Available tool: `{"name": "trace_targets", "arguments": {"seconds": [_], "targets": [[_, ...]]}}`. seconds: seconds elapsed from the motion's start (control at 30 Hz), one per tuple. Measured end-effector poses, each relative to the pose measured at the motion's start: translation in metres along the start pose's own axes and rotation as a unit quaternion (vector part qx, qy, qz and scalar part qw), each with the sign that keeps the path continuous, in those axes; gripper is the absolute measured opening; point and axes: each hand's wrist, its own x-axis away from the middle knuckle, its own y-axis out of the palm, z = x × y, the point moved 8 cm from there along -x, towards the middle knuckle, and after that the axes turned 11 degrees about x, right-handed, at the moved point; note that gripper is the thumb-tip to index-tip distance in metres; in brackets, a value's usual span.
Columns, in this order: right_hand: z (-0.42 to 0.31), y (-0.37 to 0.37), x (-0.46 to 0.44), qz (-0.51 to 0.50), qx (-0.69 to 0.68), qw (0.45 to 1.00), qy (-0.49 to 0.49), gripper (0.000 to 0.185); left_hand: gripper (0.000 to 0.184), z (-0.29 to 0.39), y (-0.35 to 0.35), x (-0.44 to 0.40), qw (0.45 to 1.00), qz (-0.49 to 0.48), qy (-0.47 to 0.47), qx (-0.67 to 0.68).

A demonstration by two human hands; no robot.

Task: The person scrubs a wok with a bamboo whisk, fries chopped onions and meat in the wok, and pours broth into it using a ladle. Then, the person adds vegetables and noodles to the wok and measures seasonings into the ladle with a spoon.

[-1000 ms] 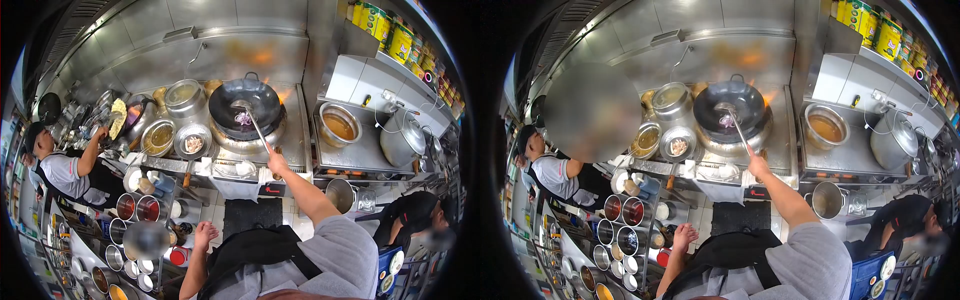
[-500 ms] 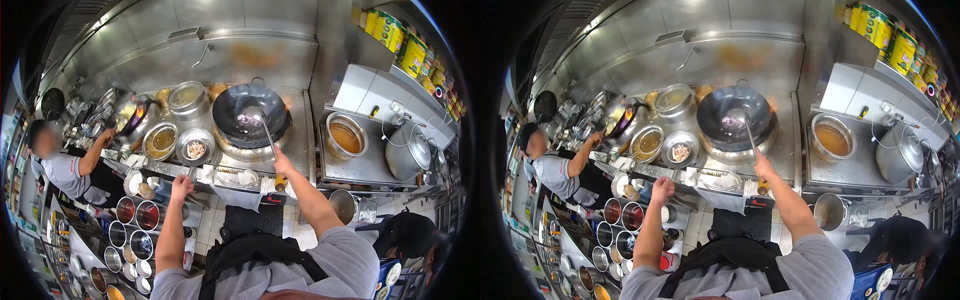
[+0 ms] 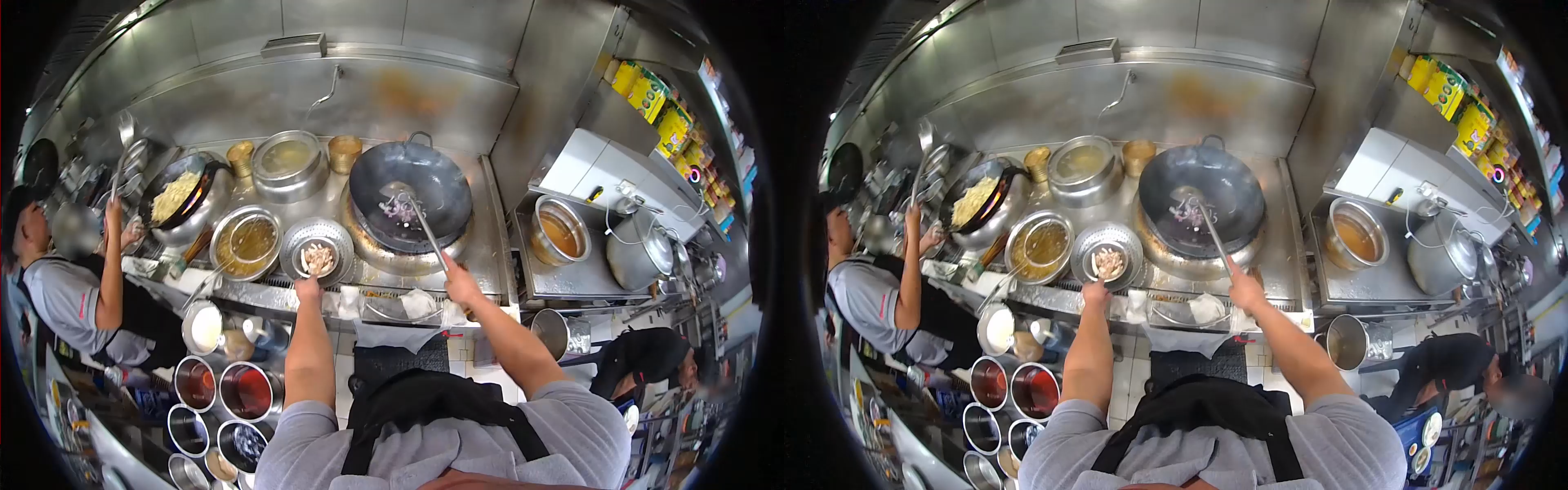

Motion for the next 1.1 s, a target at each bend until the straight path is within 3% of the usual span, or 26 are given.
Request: {"name": "trace_targets", "arguments": {"seconds": [0.03, 0.1, 0.17, 0.23, 0.27, 0.3, 0.37, 0.43, 0.5, 0.57, 0.6, 0.63, 0.67, 0.7, 0.73, 0.8, 0.83, 0.87, 0.9, 0.93, 0.97, 1.0, 1.03, 1.1], "targets": [[-0.010, -0.005, 0.007, 0.004, 0.014, 1.000, 0.006, 0.083, 0.020, -0.011, 0.002, -0.019, 0.999, -0.012, -0.031, -0.005], [-0.002, 0.002, 0.021, -0.032, 0.023, 0.997, 0.070, 0.080, 0.043, -0.042, 0.000, -0.060, 0.995, -0.006, -0.096, -0.001], [0.001, -0.001, 0.025, 0.031, -0.009, 0.999, -0.032, 0.079, 0.046, -0.036, 0.008, -0.061, 0.993, -0.044, -0.114, 0.009], [0.010, -0.009, 0.057, -0.001, -0.014, 0.998, 0.068, 0.082, 0.050, -0.025, 0.014, -0.059, 0.986, -0.068, -0.155, -0.006], [0.028, -0.007, 0.066, -0.014, 0.030, 0.993, 0.112, 0.084, 0.052, -0.008, 0.002, -0.058, 0.986, 0.039, -0.075, -0.142], [0.049, -0.004, 0.076, -0.032, 0.071, 0.985, 0.154, 0.085, 0.054, 0.014, -0.009, -0.052, 0.952, 0.146, 0.014, -0.270], [0.095, -0.005, 0.090, -0.011, 0.067, 0.987, 0.148, 0.088, 0.055, 0.022, -0.012, -0.050, 0.955, 0.120, 0.031, -0.271], [0.096, -0.022, 0.112, 0.030, 0.002, 0.994, 0.108, 0.087, 0.050, 0.026, -0.009, -0.057, 0.926, 0.110, 0.038, -0.358], [0.095, -0.035, 0.139, 0.102, -0.060, 0.985, 0.123, 0.086, 0.040, 0.020, 0.009, -0.066, 0.905, 0.000, 0.007, -0.425], [0.109, -0.045, 0.157, 0.190, -0.108, 0.963, 0.154, 0.086, 0.033, 0.019, 0.017, -0.062, 0.907, -0.002, 0.013, -0.421], [0.128, -0.049, 0.156, 0.302, -0.032, 0.946, 0.110, 0.085, 0.031, 0.012, 0.015, -0.054, 0.954, 0.018, -0.056, -0.294], [0.143, -0.057, 0.160, 0.209, -0.124, 0.941, 0.236, 0.084, 0.030, 0.005, 0.016, -0.045, 0.978, 0.040, -0.125, -0.162], [0.144, -0.080, 0.163, 0.196, -0.127, 0.924, 0.302, 0.083, 0.026, 0.006, 0.021, -0.042, 0.986, 0.051, -0.125, -0.102], [0.165, -0.087, 0.157, 0.172, -0.099, 0.915, 0.350, 0.083, 0.026, 0.010, 0.026, -0.037, 0.985, 0.054, -0.123, -0.108], [0.197, -0.092, 0.141, 0.209, -0.008, 0.922, 0.325, 0.082, 0.024, 0.013, 0.032, -0.030, 0.989, 0.042, -0.118, -0.079], [0.255, -0.107, 0.125, 0.148, -0.125, 0.916, 0.352, 0.078, 0.024, 0.018, 0.033, -0.026, 0.995, 0.004, -0.089, -0.051], [0.284, -0.115, 0.115, 0.122, -0.265, 0.900, 0.324, 0.077, 0.024, 0.020, 0.032, -0.020, 0.995, 0.014, -0.085, -0.045], [0.310, -0.116, 0.119, 0.157, -0.549, 0.774, 0.273, 0.075, 0.025, 0.025, 0.035, -0.014, 0.998, -0.023, -0.052, -0.019], [0.294, -0.130, 0.130, 0.158, -0.543, 0.779, 0.271, 0.071, 0.026, 0.030, 0.037, -0.004, 0.998, -0.057, -0.017, 0.005], [0.300, -0.120, 0.125, 0.212, -0.256, 0.921, 0.204, 0.073, 0.024, 0.034, 0.039, 0.005, 0.996, -0.082, 0.023, 0.038], [0.303, -0.105, 0.127, 0.295, 0.086, 0.931, 0.197, 0.075, 0.024, 0.036, 0.035, 0.016, 0.997, -0.063, 0.030, 0.046], [0.265, -0.106, 0.137, 0.186, 0.021, 0.939, 0.288, 0.079, 0.023, 0.042, 0.037, 0.036, 0.995, -0.084, 0.019, 0.056], [0.248, -0.104, 0.140, 0.170, -0.016, 0.941, 0.293, 0.082, 0.022, 0.044, 0.032, 0.057, 0.993, -0.099, 0.007, 0.065], [0.240, -0.098, 0.136, 0.245, -0.158, 0.948, 0.125, 0.082, 0.023, 0.039, 0.021, 0.087, 0.996, -0.068, -0.002, 0.066]]}}
